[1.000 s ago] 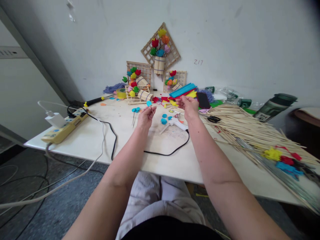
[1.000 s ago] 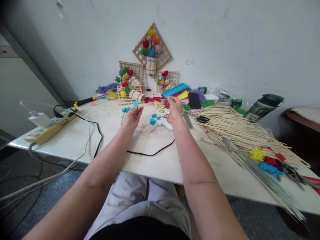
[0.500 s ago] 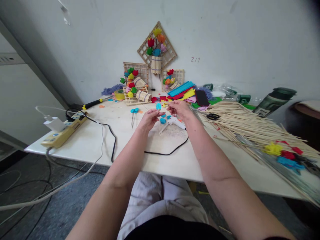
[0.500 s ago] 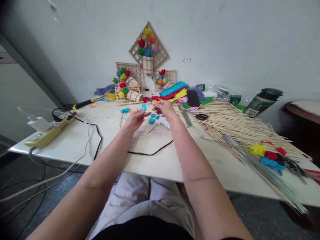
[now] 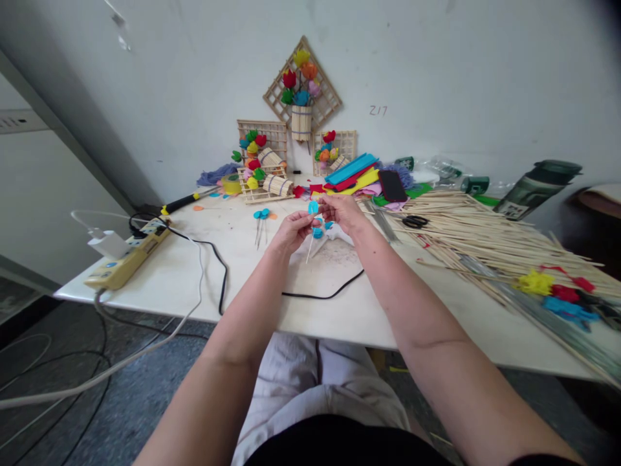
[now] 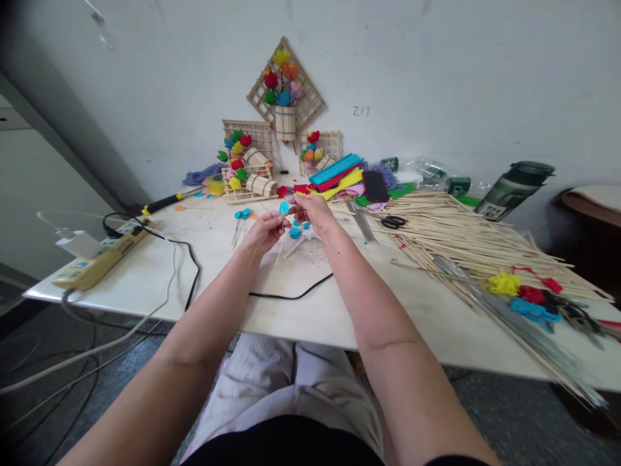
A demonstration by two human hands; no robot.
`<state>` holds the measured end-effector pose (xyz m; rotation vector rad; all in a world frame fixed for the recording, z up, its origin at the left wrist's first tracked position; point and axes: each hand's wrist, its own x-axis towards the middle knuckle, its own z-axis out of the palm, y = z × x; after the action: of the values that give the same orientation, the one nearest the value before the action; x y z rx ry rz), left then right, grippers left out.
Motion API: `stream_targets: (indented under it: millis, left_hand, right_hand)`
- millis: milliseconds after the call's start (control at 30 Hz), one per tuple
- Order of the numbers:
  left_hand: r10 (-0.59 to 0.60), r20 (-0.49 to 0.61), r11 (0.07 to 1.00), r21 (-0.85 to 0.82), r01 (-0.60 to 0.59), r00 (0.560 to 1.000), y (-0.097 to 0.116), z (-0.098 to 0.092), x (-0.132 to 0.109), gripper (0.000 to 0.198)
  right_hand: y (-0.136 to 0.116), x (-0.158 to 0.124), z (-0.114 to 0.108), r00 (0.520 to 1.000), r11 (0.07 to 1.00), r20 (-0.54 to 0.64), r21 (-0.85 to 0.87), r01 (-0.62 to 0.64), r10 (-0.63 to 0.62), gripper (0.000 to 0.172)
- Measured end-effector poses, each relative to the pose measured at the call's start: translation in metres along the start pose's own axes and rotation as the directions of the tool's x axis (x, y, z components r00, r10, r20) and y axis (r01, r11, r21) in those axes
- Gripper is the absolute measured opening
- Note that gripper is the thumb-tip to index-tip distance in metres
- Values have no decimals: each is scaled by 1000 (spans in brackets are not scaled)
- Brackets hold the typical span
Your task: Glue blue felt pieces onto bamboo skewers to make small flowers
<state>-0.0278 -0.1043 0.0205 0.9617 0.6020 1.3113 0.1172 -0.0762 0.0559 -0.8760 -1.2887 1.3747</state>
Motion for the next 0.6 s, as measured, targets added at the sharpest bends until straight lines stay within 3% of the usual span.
stream_targets:
  millis: [600]
  left_hand:
    - [14, 24, 1000, -8, -14, 1000, -2, -1, 0, 14]
  right_hand:
    - [0, -1, 2, 989, 982, -30, -129, 137, -142, 17]
